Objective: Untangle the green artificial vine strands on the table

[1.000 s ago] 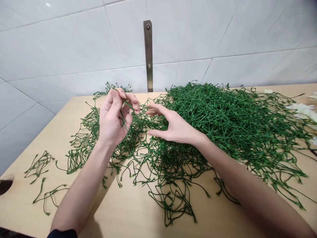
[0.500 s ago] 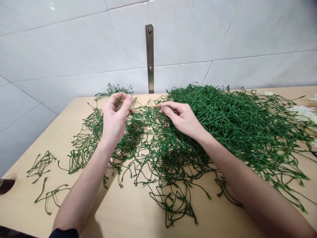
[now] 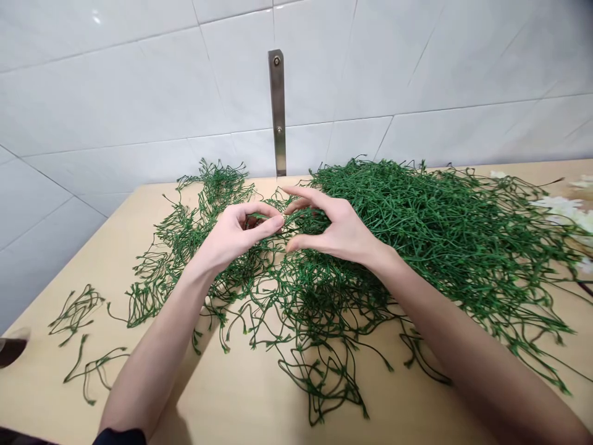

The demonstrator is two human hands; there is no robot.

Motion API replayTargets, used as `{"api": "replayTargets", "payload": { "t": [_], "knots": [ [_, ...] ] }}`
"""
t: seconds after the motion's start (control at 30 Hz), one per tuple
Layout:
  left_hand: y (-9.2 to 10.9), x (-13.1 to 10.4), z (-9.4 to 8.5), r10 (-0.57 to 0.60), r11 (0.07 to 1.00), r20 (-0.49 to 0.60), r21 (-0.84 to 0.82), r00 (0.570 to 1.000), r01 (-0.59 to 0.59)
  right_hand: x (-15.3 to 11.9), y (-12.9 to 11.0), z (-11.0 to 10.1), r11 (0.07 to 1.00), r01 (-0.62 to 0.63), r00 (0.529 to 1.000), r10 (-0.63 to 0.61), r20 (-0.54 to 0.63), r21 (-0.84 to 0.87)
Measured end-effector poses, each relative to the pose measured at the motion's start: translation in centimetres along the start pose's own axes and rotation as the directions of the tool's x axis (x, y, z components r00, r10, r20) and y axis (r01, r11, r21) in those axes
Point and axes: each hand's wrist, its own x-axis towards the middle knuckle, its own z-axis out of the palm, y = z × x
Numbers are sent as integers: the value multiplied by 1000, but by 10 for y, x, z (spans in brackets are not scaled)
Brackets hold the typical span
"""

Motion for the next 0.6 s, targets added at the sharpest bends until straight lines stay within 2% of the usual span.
{"api": "replayTargets", "payload": {
  "t": [0.07, 0.13, 0.27, 0.4, 0.5, 0.6],
  "knots": [
    [1, 0, -2, 18, 999, -63, -33, 998, -20, -1, 6, -5, 996, -48, 997, 53, 55, -77],
    [3, -1, -4, 24, 1000, -110, -17, 994, -26, -1, 11, -11, 983, -93, 993, 102, 51, -155],
    [4, -1, -8, 44, 974, -129, 225, 991, -14, 1, 15, -21, 971, -155, 987, 144, -73, -184],
    [1, 1, -8, 62, 882, -78, 470, 995, -19, 2, 11, -27, 972, -189, 960, 152, -236, -143],
    [-3, 3, -7, 50, 808, -108, 589, 993, 23, 3, 7, -30, 972, -190, 954, 150, -258, -138],
    [-5, 3, -6, 38, 778, -131, 626, 991, 53, 3, 5, -30, 974, -190, 955, 154, -255, -124]
  ]
}}
